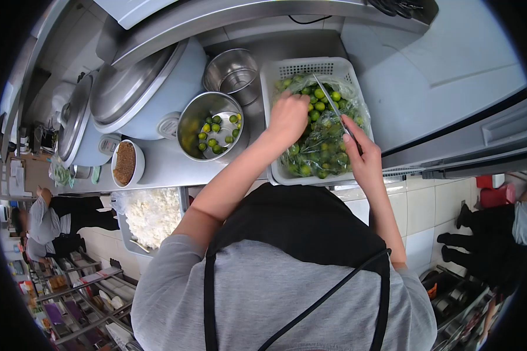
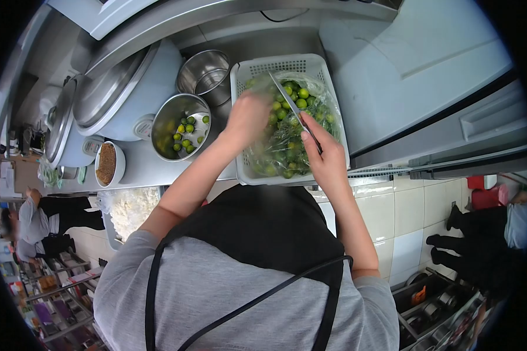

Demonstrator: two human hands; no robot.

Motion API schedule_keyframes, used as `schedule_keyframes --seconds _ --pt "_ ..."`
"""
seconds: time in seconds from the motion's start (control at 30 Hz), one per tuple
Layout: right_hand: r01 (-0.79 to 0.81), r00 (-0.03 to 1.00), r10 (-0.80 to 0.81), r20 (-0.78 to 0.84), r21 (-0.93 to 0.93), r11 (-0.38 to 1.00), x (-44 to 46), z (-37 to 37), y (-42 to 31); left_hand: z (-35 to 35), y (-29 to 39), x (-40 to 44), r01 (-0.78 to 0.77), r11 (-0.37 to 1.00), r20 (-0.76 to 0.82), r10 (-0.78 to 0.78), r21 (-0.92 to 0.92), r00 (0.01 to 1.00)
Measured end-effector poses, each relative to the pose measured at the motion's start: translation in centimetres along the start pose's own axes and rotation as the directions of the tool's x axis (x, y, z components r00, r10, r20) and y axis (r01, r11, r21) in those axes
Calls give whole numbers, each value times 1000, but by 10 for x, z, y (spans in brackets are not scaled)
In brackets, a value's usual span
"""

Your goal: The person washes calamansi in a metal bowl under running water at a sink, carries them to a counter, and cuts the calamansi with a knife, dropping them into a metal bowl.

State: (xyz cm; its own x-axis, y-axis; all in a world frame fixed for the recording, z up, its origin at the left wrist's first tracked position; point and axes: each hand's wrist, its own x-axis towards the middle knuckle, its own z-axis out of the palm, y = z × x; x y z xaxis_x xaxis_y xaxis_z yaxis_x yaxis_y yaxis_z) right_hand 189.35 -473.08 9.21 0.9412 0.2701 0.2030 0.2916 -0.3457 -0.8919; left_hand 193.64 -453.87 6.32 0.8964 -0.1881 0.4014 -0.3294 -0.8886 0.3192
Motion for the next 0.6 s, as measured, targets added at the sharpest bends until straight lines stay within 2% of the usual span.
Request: schedule_keyframes --seconds 0.07,0.2,0.27,0.3,0.33,0.37,0.4,0.47,0.6 --pt "73 997 -73 -15 27 997 2 3 -4 26 -8 12 112 970 16 -118 215 993" --pt "38 999 -37 -10 56 998 -3 3 -3 38 -25 14 54 985 -20 -51 165 998" --pt "-160 987 159 19 119 980 -8 -2 -6 16 -21 7 23 985 -148 -49 -168 988" --pt "-164 986 163 15 121 979 -10 -4 -6 4 -15 2 20 985 -144 -45 -169 989" --pt "-167 986 168 9 151 974 -12 -6 -6 -10 -7 -3 175 728 -57 -282 -663 958" --pt "-170 985 171 8 165 972 -13 -5 -5 -19 -2 -9 259 227 141 -432 -939 891" --pt "-172 985 173 8 180 969 -15 -5 -5 -25 -3 -15 260 226 142 -434 -939 889" --pt "-51 998 54 -9 206 977 -17 3 -4 -34 -6 -24 251 13 233 -325 -968 916" --pt "-48 997 35 64 207 977 -16 17 -8 -37 -5 -30 190 67 155 -353 -979 923"
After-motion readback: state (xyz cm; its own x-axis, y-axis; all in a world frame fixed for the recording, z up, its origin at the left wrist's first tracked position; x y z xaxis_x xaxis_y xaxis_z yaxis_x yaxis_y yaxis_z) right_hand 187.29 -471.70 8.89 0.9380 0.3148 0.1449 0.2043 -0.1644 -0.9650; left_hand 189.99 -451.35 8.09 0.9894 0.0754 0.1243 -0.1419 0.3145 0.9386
